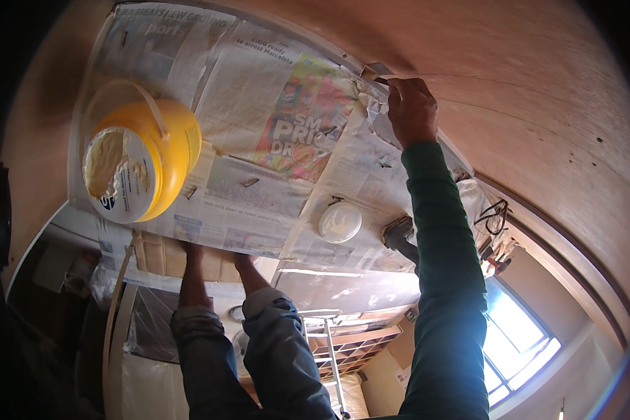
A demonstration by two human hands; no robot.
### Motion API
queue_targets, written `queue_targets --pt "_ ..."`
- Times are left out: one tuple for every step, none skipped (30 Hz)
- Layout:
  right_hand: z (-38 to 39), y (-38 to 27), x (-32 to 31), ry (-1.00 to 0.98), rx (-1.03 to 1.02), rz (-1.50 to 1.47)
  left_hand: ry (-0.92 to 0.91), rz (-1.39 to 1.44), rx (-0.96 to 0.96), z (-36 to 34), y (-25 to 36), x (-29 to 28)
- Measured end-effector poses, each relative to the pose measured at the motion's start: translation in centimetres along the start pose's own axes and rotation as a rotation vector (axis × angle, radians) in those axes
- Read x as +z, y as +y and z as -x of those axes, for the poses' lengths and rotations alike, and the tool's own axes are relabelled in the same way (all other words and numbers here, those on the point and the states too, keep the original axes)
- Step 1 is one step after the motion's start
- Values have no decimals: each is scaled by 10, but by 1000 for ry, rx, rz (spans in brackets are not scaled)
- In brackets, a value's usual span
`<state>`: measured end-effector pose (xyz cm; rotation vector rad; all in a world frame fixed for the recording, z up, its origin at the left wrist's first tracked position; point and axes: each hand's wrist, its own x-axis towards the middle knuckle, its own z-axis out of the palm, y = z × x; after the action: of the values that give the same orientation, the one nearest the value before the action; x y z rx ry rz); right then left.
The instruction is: The person uses a power drill to secure a wooden panel to a wall, then applies adhesive from a yellow bucket onto the panel's edge using a putty knife. They position a long wooden trim piece against the wall and apply adhesive to it as well.
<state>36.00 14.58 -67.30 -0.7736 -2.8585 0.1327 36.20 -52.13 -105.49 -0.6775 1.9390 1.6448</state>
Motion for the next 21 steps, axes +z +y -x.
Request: queue_targets --pt "0 0 1 13 -5 -13 -42 -34 95 0 -1 0" --pt "0 1 2 26 -9 -25 -38 -83 117 0 -2 0" --pt "1 2 4 40 -19 -38 15 -153 70 0 -2 0" --pt "1 3 6 40 -19 -33 -17 -40 109 0 -2 0" --pt "1 4 9 43 -27 -31 2 52 82 0 -2 0" --pt "2 5 12 49 -38 -33 22 145 55 0 -1 1" --pt "3 7 14 28 -28 -4 -6 56 105 -1 -1 1" --pt "4 9 15 9 -21 21 -34 -33 154 -2 -1 1" --pt "4 11 16 -9 -16 45 -29 -133 148 -2 0 0" --pt "4 13 16 -9 -4 42 -41 -92 168 -3 1 0" --pt "5 15 16 -12 10 40 -21 -62 130 -3 1 0" --pt "5 17 16 -12 23 40 46 -52 23 -2 2 1" --pt "6 18 16 -13 7 60 -4 -9 71 -2 3 2" --pt "6 19 16 -13 -8 81 -5 13 49 0 4 3" --pt "7 20 16 -13 -22 101 1 13 63 1 6 4" --pt "7 21 16 -30 -23 130 6 14 76 2 8 5" --pt "8 21 16 -47 -24 158 18 -7 123 3 10 6" --pt "8 22 16 -64 -23 187 27 -63 112 4 13 7" --pt "8 22 16 -69 -45 180 -5 1 86 4 15 7" --pt "9 23 16 -74 -67 174 -40 30 0 4 17 7" --pt "9 23 16 -91 -68 174 -76 59 -87 4 18 7"
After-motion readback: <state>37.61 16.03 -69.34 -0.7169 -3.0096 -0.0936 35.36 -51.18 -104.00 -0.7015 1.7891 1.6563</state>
